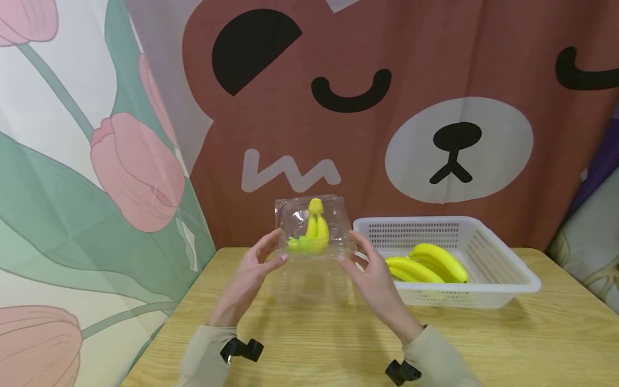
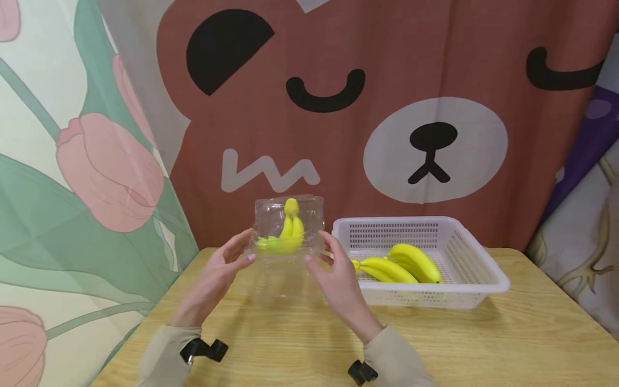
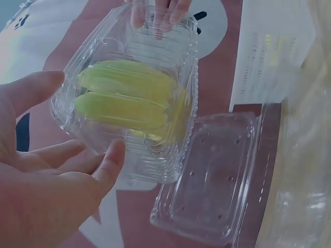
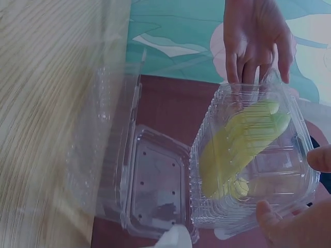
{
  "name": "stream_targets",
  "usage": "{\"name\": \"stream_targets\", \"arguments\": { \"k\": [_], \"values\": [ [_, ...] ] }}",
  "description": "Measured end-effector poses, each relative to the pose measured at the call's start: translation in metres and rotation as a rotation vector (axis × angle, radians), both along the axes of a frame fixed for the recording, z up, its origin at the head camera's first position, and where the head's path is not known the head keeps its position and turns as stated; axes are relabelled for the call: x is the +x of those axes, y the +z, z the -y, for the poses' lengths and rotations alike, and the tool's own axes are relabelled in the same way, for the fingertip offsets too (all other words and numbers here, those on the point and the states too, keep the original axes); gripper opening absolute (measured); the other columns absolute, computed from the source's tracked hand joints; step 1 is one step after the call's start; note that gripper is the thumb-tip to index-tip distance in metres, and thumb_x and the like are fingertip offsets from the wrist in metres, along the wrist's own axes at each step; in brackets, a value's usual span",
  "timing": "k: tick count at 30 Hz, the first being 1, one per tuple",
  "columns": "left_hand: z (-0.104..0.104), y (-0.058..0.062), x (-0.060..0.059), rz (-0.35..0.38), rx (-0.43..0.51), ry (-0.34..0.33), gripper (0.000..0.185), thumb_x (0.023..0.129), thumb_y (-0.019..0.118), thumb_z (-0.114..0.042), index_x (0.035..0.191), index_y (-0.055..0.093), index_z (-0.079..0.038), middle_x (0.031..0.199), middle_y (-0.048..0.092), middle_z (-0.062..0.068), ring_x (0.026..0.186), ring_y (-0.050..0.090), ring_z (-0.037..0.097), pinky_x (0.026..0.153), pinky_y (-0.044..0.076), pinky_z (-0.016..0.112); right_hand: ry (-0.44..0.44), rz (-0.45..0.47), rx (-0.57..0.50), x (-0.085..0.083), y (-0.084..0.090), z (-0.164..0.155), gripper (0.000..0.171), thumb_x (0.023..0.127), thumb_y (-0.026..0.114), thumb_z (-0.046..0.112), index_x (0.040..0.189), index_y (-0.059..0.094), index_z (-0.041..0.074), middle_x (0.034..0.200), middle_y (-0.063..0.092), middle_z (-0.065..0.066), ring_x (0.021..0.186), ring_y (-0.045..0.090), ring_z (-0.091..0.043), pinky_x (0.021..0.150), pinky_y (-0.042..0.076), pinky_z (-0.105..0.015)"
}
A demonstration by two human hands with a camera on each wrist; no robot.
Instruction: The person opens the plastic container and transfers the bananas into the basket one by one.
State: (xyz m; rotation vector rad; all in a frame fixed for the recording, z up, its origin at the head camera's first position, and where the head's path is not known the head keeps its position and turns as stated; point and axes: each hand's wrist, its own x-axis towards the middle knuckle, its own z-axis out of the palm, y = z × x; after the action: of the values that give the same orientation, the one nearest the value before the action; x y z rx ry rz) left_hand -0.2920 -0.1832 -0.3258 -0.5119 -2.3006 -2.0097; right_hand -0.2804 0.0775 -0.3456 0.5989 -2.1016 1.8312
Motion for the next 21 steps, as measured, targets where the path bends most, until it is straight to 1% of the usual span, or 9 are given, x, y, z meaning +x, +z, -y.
{"name": "stream_targets", "arguments": {
  "k": [3, 5, 9, 11, 13, 15, 18, 21],
  "values": [
    [-0.01, -0.001, -0.001, 0.007, 0.02, -0.016, 0.062, 0.093, 0.07, -0.028, 0.148, 0.041, -0.028, 0.151, 0.039, -0.005, 0.138, 0.032, 0.016, 0.114, 0.025, 0.053, -0.009, 0.001, 0.006, 0.002, 0.0, -0.01, 0.062, 0.097, 0.065, 0.027, 0.15, 0.037, 0.014, 0.149, 0.039, -0.005, 0.131, 0.043, -0.026, 0.104, 0.044, -0.037],
    [-0.017, -0.001, -0.002, 0.005, 0.04, -0.026, 0.061, 0.092, 0.071, -0.027, 0.146, 0.043, -0.03, 0.151, 0.04, -0.004, 0.138, 0.034, 0.017, 0.113, 0.026, 0.052, -0.025, 0.002, 0.014, 0.002, 0.0, -0.016, 0.062, 0.097, 0.065, 0.026, 0.15, 0.037, 0.013, 0.148, 0.04, -0.006, 0.13, 0.045, -0.027, 0.101, 0.046, -0.035],
    [-0.03, -0.002, -0.007, -0.008, 0.062, -0.049, 0.062, 0.091, 0.072, -0.025, 0.147, 0.043, -0.028, 0.152, 0.04, -0.001, 0.138, 0.035, 0.018, 0.113, 0.026, 0.052, -0.053, -0.011, 0.003, 0.001, 0.0, -0.027, 0.059, 0.097, 0.065, 0.019, 0.148, 0.039, 0.009, 0.144, 0.045, -0.011, 0.126, 0.049, -0.029, 0.101, 0.046, -0.034],
    [-0.035, -0.003, -0.009, -0.019, 0.065, -0.066, 0.063, 0.092, 0.071, -0.024, 0.148, 0.042, -0.026, 0.152, 0.04, 0.0, 0.138, 0.035, 0.02, 0.113, 0.025, 0.053, -0.06, -0.025, -0.002, 0.001, 0.0, -0.032, 0.057, 0.097, 0.064, 0.017, 0.148, 0.039, 0.007, 0.142, 0.046, -0.013, 0.125, 0.049, -0.029, 0.101, 0.045, -0.03],
    [-0.04, -0.003, -0.01, -0.02, 0.059, -0.078, 0.064, 0.092, 0.071, -0.024, 0.149, 0.042, -0.026, 0.152, 0.039, -0.003, 0.138, 0.034, 0.019, 0.112, 0.026, 0.054, -0.07, -0.031, 0.002, 0.002, -0.001, -0.038, 0.057, 0.097, 0.064, 0.017, 0.148, 0.039, 0.007, 0.141, 0.047, -0.012, 0.125, 0.049, -0.028, 0.1, 0.045, -0.025],
    [-0.045, -0.004, -0.011, -0.024, 0.055, -0.092, 0.064, 0.092, 0.07, -0.025, 0.149, 0.041, -0.026, 0.153, 0.038, -0.003, 0.138, 0.033, 0.019, 0.112, 0.025, 0.055, -0.077, -0.03, 0.01, 0.004, -0.001, -0.043, 0.058, 0.098, 0.064, 0.018, 0.148, 0.038, 0.007, 0.142, 0.046, -0.012, 0.125, 0.048, -0.028, 0.098, 0.045, -0.02],
    [-0.052, -0.004, -0.011, -0.028, 0.054, -0.109, 0.064, 0.092, 0.071, -0.027, 0.149, 0.041, -0.028, 0.154, 0.036, -0.004, 0.14, 0.031, 0.018, 0.113, 0.024, 0.056, -0.093, -0.035, 0.027, 0.007, -0.001, -0.051, 0.059, 0.098, 0.063, 0.02, 0.149, 0.038, 0.007, 0.145, 0.043, -0.011, 0.126, 0.048, -0.029, 0.096, 0.046, -0.018],
    [-0.059, -0.005, -0.011, -0.034, 0.059, -0.132, 0.065, 0.092, 0.071, -0.027, 0.15, 0.04, -0.026, 0.155, 0.036, -0.001, 0.14, 0.032, 0.019, 0.113, 0.024, 0.055, -0.105, -0.038, 0.036, 0.009, -0.001, -0.059, 0.059, 0.098, 0.063, 0.02, 0.15, 0.037, 0.008, 0.148, 0.04, -0.012, 0.127, 0.047, -0.031, 0.093, 0.047, -0.017]
  ]
}}
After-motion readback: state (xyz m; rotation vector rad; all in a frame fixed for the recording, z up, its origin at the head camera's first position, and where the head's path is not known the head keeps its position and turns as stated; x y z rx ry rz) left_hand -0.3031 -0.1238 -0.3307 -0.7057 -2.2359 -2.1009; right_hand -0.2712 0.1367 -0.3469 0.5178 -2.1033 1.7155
